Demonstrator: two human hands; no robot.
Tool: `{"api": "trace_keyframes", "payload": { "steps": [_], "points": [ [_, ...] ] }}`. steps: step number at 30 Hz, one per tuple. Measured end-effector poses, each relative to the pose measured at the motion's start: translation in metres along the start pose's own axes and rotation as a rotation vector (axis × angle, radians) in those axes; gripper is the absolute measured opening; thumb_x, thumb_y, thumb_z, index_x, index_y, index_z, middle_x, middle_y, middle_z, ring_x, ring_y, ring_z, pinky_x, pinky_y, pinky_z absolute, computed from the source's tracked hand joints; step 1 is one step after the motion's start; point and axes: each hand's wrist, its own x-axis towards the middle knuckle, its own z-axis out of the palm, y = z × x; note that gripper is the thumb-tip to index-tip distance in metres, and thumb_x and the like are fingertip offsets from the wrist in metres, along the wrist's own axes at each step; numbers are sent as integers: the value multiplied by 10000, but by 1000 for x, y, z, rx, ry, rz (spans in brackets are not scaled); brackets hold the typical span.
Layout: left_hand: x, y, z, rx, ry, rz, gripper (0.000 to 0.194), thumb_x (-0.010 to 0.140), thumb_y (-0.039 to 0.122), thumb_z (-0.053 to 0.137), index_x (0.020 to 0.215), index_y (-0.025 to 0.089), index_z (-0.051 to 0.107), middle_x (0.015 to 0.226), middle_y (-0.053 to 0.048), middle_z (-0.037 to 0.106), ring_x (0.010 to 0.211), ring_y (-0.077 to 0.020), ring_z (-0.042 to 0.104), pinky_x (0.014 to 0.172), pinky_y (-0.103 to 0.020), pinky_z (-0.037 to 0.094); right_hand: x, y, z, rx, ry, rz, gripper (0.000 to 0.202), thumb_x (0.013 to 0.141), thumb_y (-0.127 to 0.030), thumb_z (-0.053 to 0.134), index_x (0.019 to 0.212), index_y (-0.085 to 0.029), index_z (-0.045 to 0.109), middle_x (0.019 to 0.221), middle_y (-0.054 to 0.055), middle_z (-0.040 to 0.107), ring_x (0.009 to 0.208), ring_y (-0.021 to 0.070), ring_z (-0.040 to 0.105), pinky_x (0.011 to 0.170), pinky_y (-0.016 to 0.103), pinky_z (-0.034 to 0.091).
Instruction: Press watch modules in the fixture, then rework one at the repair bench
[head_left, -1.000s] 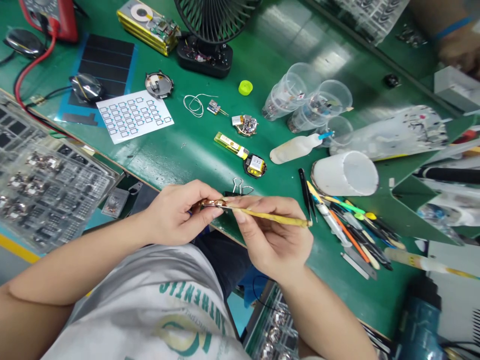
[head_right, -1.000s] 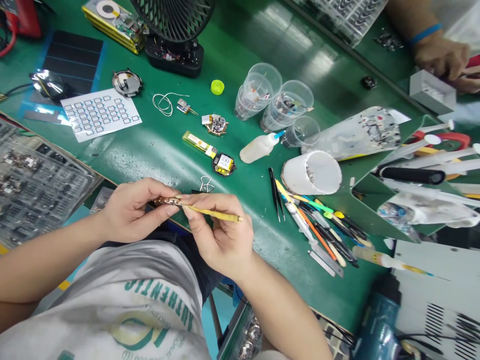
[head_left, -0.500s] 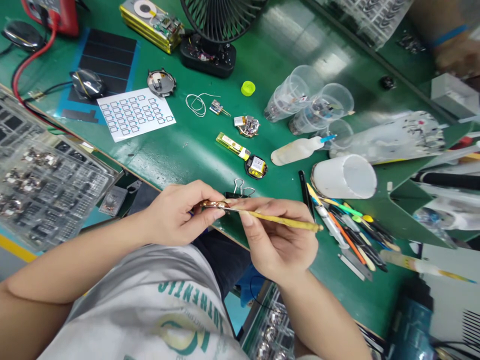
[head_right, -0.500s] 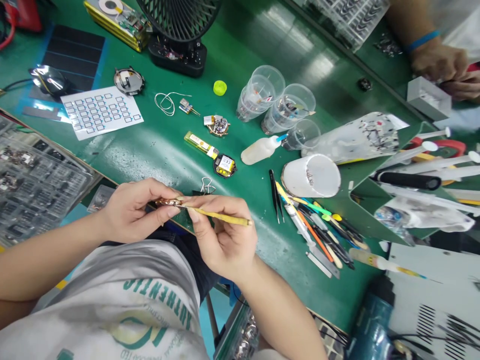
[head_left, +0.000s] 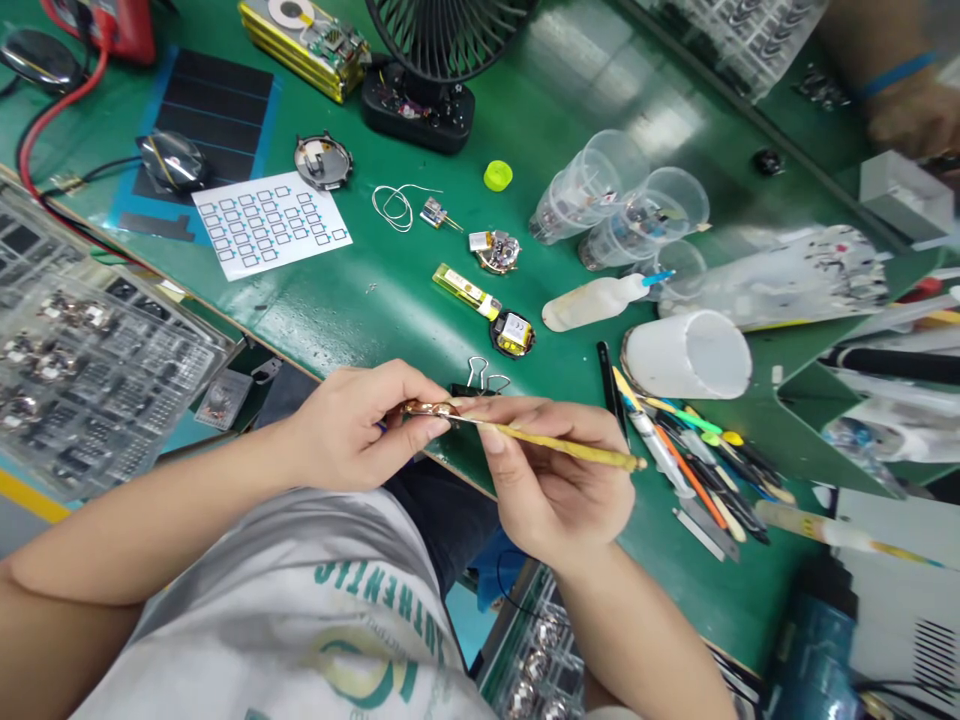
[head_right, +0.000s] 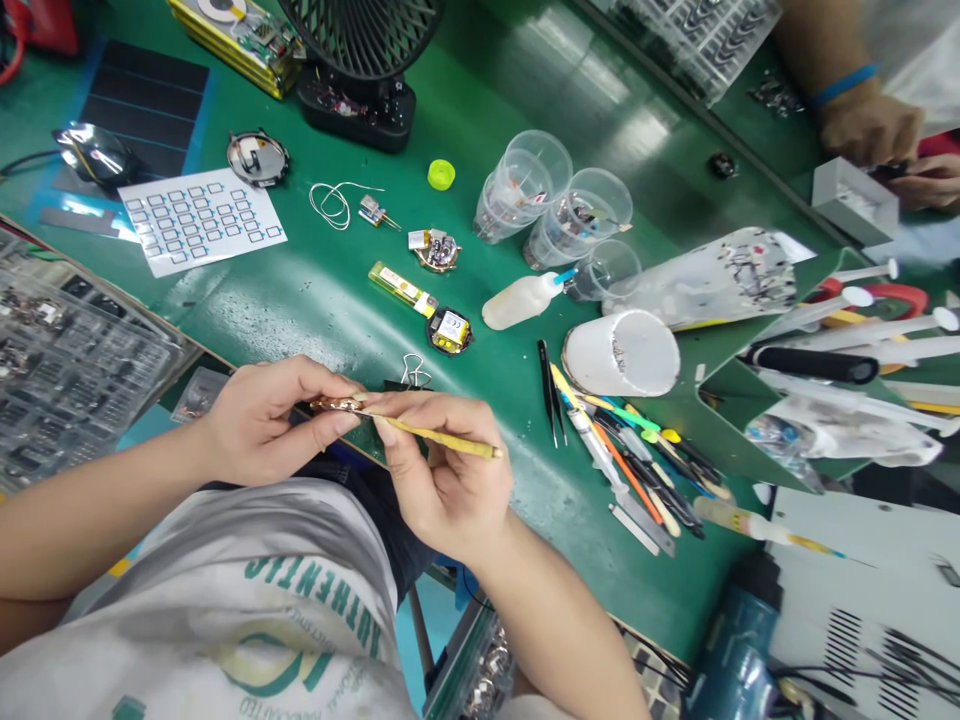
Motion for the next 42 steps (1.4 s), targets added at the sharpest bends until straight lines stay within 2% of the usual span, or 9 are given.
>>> {"api": "trace_keyframes", "payload": {
  "steps": [8, 15, 21, 29, 35, 37, 39, 42],
  "points": [
    [0, 1, -1, 20, -6, -11, 105, 1003, 257, 662, 1086, 196, 682, 821, -4, 817, 690, -132, 790, 565, -185, 560, 1, 0, -1, 21, -7, 56, 291, 973, -25, 692, 1104, -270, 608, 1011, 4, 807, 1019, 194, 831, 969, 434, 721],
    [3, 5, -1, 36, -17, -47, 88, 1000, 254, 648, 1061, 199, 681, 731, 31, 761, 563, -97, 697, 517, -178, 515, 1, 0, 2, 39, 31, 116, 221, 989, -111, 729, 1069, -269, 596, 996, -1, 809, 990, 186, 831, 921, 399, 730],
    [4, 5, -2, 27, -18, -53, 89, 990, 251, 658, 1058, 198, 679, 712, 34, 747, 545, -93, 673, 507, -178, 508, 2, 1, 3, 64, 43, 155, 214, 989, -125, 735, 1064, -270, 597, 1007, -3, 815, 992, 176, 830, 911, 374, 733],
    [5, 6, -2, 11, -17, -83, 86, 985, 261, 667, 1032, 191, 681, 668, 38, 731, 507, -92, 650, 474, -173, 481, 3, -1, 4, 94, 98, 120, 227, 983, -101, 739, 1064, -275, 618, 1005, -22, 822, 950, 163, 832, 876, 346, 729],
    [5, 6, 0, -47, -14, -105, 83, 983, 260, 679, 1018, 184, 683, 665, 30, 720, 521, -96, 653, 489, -178, 487, 7, -4, 2, 56, 154, 61, 174, 995, -203, 760, 1055, -289, 621, 957, -26, 798, 887, 186, 825, 874, 393, 717],
    [4, 6, 1, -66, -8, -118, 79, 982, 252, 680, 1013, 179, 680, 658, 32, 706, 516, -91, 639, 493, -179, 485, 9, -5, -4, 5, 214, 0, 145, 1001, -215, 754, 1053, -286, 638, 933, -23, 779, 842, 172, 804, 820, 351, 697],
    [3, 6, 1, -71, -1, -122, 82, 978, 250, 687, 1011, 175, 680, 658, 31, 700, 517, -89, 633, 499, -180, 488, 11, -6, -16, -145, 281, -45, 105, 1009, -232, 737, 1056, -280, 657, 901, -16, 753, 746, 153, 752, 694, 301, 639],
    [2, 6, 1, -81, 4, -131, 89, 977, 254, 688, 1016, 175, 683, 694, 12, 725, 554, -102, 667, 525, -188, 513, 17, -9, -40, -616, 254, 43, 68, 1012, -297, 700, 1063, -257, 682, 850, -2, 720, 651, 152, 663, 614, 301, 530]
  ]
}}
